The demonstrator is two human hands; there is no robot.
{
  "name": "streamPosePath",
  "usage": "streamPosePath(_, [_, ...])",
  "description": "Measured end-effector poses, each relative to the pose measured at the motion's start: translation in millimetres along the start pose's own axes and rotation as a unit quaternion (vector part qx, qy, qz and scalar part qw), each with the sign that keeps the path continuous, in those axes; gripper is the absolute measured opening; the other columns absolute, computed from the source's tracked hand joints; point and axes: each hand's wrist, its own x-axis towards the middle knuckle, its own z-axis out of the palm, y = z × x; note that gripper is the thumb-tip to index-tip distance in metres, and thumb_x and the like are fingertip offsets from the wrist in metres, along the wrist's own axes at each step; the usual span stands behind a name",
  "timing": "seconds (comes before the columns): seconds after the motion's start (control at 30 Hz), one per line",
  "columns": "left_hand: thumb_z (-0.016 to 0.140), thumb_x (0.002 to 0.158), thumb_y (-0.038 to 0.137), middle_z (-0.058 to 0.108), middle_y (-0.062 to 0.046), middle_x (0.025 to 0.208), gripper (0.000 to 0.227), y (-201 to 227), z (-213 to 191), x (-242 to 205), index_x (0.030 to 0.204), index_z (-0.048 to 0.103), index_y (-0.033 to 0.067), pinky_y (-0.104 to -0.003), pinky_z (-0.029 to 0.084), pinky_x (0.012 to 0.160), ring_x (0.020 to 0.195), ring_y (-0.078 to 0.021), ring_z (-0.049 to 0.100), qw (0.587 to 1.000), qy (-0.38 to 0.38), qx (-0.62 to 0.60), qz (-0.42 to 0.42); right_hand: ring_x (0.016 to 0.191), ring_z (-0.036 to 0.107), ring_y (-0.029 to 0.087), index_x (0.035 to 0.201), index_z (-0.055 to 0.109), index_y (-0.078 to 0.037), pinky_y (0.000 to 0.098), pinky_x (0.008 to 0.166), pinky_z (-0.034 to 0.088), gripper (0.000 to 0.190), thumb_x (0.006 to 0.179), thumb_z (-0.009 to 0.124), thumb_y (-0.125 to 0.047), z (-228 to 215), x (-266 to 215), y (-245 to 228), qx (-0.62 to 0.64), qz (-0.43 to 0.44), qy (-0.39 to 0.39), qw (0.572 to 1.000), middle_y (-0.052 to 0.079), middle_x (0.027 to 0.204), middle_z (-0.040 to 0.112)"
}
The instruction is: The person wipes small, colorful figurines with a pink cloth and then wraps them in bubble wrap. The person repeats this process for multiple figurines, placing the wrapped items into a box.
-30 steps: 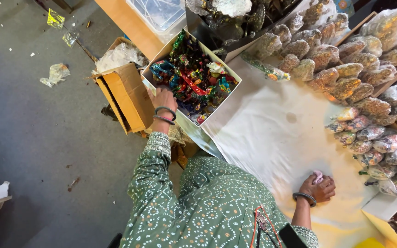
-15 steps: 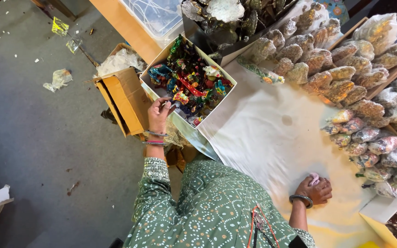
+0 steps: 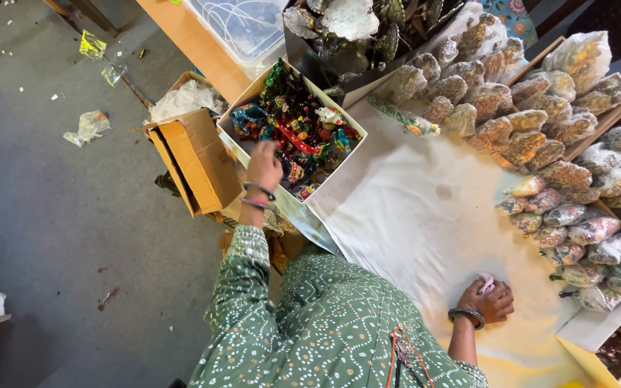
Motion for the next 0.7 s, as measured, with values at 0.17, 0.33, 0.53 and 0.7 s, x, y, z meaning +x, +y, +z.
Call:
streamPosePath(0.17, [0.065, 0.091, 0.007, 0.071, -0.016, 0.112, 0.017, -48.6, 14.1, 37.9, 0.106, 0.073, 0.0073, -0.046, 0.058, 0.087, 0.104, -0.0357, 0.067, 0.986, 0.031, -0.017, -0.161, 0.129, 0.05, 0.034, 0.114, 0.068, -0.014, 0.0545, 0.095, 0.04, 0.028, 0.093, 0.072, -0.033, 8.7, -1.6, 6.6, -0.011, -0.003, -0.001, 1.0, 0.005, 0.142, 0.061])
streamPosePath(0.33, [0.078, 0.09, 0.032, 0.074, -0.021, 0.098, 0.03, -33.8, 5.4, 67.2, 0.101, 0.075, 0.005, -0.051, 0.057, 0.083, 0.094, -0.0418, 0.07, 0.979, -0.04, 0.036, -0.199, 0.128, 0.05, 0.033, 0.114, 0.069, -0.015, 0.0544, 0.097, 0.039, 0.029, 0.093, 0.071, -0.035, 12.5, -1.7, 10.0, -0.029, 0.004, -0.003, 1.0, 0.005, 0.142, 0.061])
streamPosePath(0.53, [0.082, 0.084, 0.046, 0.073, -0.024, 0.1, 0.051, -20.4, 12.2, 77.5, 0.103, 0.071, 0.0, -0.049, 0.059, 0.082, 0.095, -0.0417, 0.071, 0.932, -0.147, 0.08, -0.322, 0.131, 0.049, 0.033, 0.117, 0.069, -0.015, 0.0543, 0.098, 0.038, 0.03, 0.095, 0.071, -0.036, 8.7, -0.6, 7.1, -0.015, -0.001, -0.002, 1.0, 0.005, 0.144, 0.06])
streamPosePath(0.7, [0.081, 0.085, 0.034, 0.073, -0.025, 0.103, 0.039, -51.2, 35.6, 70.2, 0.107, 0.074, 0.0021, -0.049, 0.059, 0.084, 0.097, -0.0425, 0.071, 0.951, -0.126, 0.07, -0.274, 0.131, 0.049, 0.032, 0.116, 0.068, -0.014, 0.0544, 0.096, 0.04, 0.03, 0.094, 0.073, -0.034, 4.0, -1.1, 2.3, -0.022, 0.0, -0.001, 1.0, 0.004, 0.143, 0.06])
